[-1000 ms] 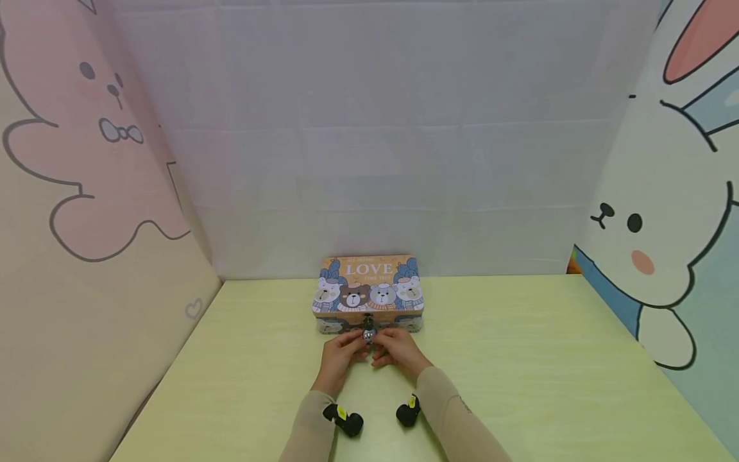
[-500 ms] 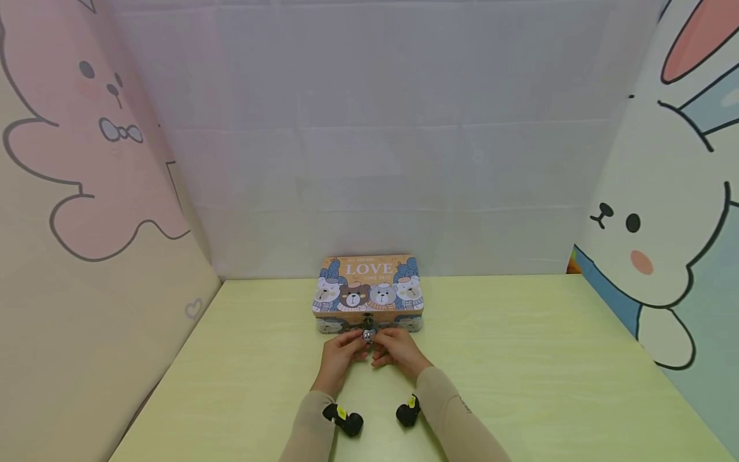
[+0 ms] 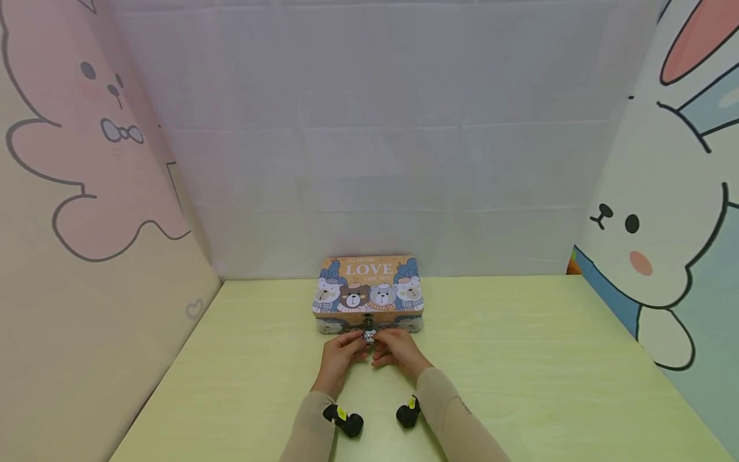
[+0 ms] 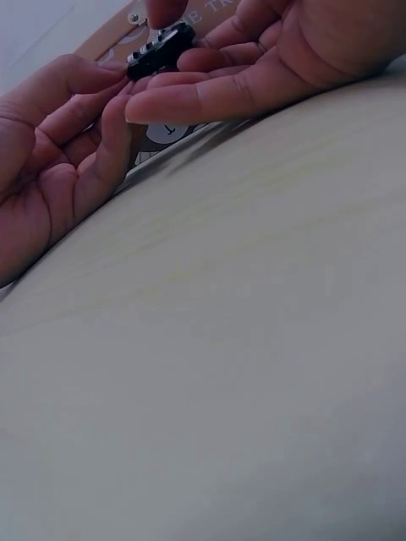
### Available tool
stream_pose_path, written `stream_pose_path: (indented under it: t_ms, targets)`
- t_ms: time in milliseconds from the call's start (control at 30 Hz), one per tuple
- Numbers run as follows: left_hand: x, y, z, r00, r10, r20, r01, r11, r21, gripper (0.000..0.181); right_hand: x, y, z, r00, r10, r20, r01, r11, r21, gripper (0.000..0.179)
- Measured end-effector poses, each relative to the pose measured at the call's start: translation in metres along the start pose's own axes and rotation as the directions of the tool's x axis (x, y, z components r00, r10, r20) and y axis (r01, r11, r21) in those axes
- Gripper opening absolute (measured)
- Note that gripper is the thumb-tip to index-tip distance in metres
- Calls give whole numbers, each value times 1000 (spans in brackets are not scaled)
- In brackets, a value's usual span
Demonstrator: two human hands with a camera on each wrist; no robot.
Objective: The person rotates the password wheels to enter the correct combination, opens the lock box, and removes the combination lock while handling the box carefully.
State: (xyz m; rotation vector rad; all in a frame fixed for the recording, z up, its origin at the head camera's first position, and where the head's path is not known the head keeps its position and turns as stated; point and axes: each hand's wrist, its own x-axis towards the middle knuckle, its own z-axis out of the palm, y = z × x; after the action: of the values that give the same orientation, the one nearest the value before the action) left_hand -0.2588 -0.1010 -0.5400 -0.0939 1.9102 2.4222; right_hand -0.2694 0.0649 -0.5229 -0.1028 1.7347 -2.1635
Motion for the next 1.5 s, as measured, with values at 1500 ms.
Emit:
stream_pose_path:
  t_ms: [1500]
  targets:
    - [-16,22,7,1000,5,22,-5,1000,-4,30,-14,-16,8,1000,-8,-6,8,999,-36,15]
